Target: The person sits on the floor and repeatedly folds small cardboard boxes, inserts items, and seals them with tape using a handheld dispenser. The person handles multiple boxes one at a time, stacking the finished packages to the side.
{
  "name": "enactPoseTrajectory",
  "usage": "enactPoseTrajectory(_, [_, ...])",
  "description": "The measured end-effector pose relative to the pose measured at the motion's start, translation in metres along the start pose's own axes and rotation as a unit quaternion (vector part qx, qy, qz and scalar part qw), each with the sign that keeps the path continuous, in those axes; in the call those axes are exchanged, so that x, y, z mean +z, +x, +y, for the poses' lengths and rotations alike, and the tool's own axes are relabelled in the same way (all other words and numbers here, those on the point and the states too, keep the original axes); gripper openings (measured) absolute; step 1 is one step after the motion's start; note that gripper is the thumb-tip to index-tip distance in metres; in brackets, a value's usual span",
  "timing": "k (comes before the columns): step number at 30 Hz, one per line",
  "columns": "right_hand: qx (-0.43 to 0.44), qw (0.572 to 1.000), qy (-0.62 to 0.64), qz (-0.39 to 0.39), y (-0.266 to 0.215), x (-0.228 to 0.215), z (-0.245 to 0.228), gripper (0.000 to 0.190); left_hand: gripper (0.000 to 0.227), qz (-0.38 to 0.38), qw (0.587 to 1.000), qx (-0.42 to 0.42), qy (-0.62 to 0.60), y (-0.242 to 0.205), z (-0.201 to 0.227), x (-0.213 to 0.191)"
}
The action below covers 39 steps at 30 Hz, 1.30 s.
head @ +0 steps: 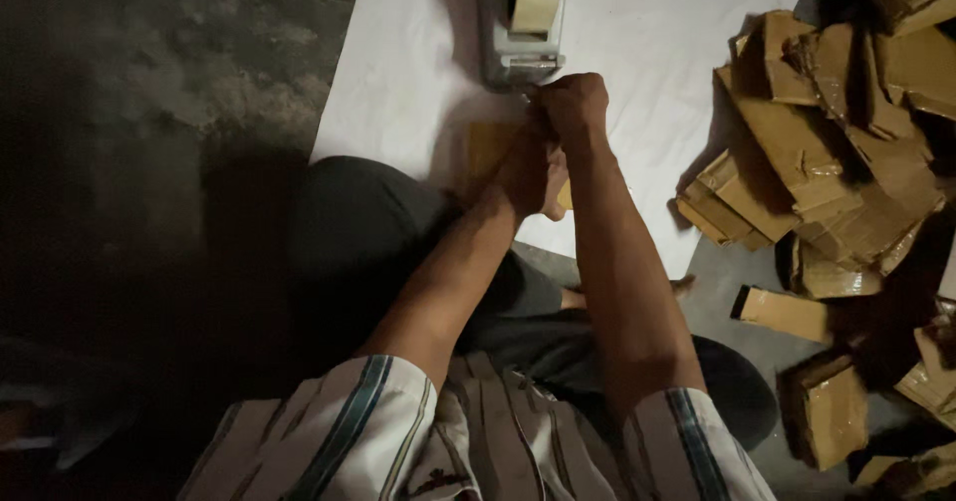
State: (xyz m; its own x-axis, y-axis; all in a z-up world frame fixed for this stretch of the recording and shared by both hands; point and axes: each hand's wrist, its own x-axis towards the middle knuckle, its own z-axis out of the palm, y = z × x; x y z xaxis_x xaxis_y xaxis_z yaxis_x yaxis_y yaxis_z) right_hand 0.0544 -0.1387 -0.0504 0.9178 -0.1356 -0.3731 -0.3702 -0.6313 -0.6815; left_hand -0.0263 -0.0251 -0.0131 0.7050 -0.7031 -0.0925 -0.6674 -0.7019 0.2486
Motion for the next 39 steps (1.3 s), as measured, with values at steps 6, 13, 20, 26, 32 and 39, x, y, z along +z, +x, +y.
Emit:
enactPoseTrajectory(6, [-0.054, 0.991, -0.116, 0.036, 0.017, 0.015, 0.021, 0.038, 0.11, 0.041, 0.999, -0.006, -0.025, -0.003, 0.008, -0.008])
enactPoseTrajectory(13, [0.0, 0.998, -0.044, 0.038, 0.016, 0.021, 0.034, 0.042, 0.104, 0.028, 0.999, 0.002, -0.028, -0.006, 0.014, -0.01])
enactPoseTrajectory(20, [-0.077, 0.954, -0.227, 0.178, 0.025, 0.052, 0.053, 0.025, 0.098, -0.005, 1.0, -0.013, -0.027, -0.008, 0.013, -0.011])
enactPoseTrajectory(26, [-0.079, 0.989, 0.103, 0.067, -0.041, -0.004, 0.037, 0.031, 0.094, -0.109, 0.993, -0.025, -0.043, 0.001, 0.012, -0.017])
enactPoseTrajectory(32, [0.005, 0.97, 0.242, 0.004, -0.114, -0.092, 0.046, 0.056, 0.092, 0.084, 0.995, 0.004, -0.052, 0.012, 0.004, 0.04])
enactPoseTrajectory(39, [-0.01, 0.961, 0.274, 0.016, -0.148, -0.111, 0.075, 0.101, 0.166, 0.018, 0.989, -0.051, -0.137, 0.026, 0.0, 0.053])
